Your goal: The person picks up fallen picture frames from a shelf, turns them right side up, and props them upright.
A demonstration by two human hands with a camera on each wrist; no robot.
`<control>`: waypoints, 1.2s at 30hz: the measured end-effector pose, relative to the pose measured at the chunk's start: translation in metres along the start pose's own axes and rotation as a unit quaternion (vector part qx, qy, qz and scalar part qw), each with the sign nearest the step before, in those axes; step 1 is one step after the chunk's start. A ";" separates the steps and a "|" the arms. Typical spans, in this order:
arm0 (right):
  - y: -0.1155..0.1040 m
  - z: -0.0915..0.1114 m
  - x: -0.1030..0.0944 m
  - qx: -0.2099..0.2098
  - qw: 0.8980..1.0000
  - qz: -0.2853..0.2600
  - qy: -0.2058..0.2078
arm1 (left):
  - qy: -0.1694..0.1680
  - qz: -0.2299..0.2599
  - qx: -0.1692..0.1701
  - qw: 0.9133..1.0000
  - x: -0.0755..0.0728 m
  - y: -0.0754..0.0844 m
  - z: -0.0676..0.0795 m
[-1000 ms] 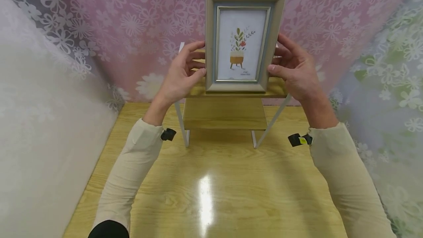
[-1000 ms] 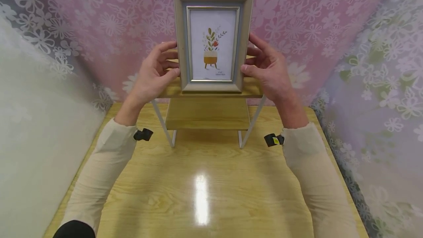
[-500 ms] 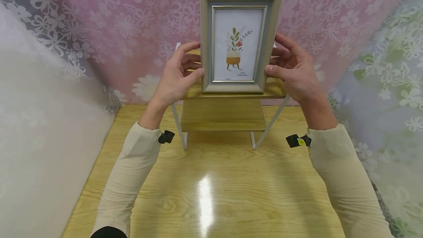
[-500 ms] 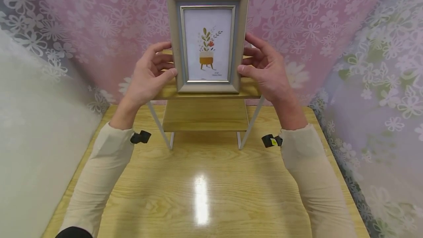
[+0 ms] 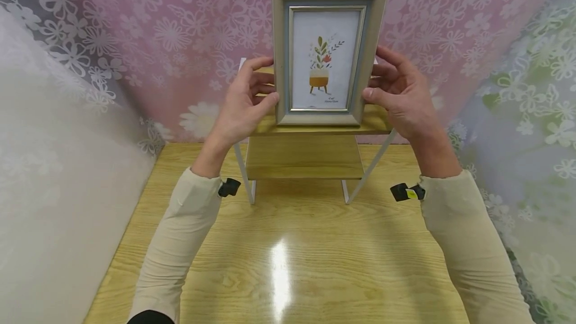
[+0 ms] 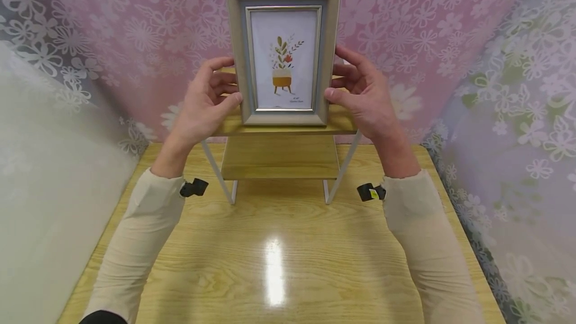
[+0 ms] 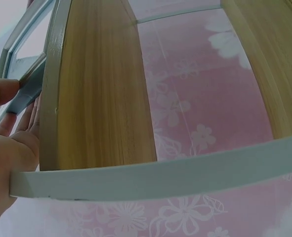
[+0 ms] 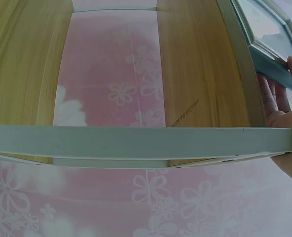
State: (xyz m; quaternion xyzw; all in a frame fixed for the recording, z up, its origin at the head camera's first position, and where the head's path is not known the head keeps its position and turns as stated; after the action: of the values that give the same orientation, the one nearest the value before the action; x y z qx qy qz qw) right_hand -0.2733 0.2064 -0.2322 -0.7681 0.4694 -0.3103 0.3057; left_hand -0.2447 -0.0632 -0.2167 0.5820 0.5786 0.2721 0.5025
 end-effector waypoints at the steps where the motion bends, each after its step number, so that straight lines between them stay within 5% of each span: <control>1: 0.000 0.000 0.000 0.001 1.000 0.007 0.001 | 0.001 -0.002 0.000 1.000 0.000 0.000 0.000; 36: 0.001 -0.001 -0.001 0.015 0.999 0.048 0.008 | 0.010 -0.001 -0.016 1.000 0.002 0.001 0.001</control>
State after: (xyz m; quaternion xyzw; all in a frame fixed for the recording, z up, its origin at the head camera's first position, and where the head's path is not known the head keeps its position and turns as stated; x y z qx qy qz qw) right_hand -0.2752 0.2063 -0.2322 -0.7377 0.5030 -0.3083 0.3282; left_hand -0.2433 -0.0610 -0.2166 0.5704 0.5796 0.2863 0.5067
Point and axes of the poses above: each hand's wrist, its own z-axis away from the middle knuckle, its own x-axis out of the palm, y = z × x, the point moved 5 cm from there along -z, towards the middle knuckle, and after that the axes turned 10 degrees about -x, right-handed, at the moved point
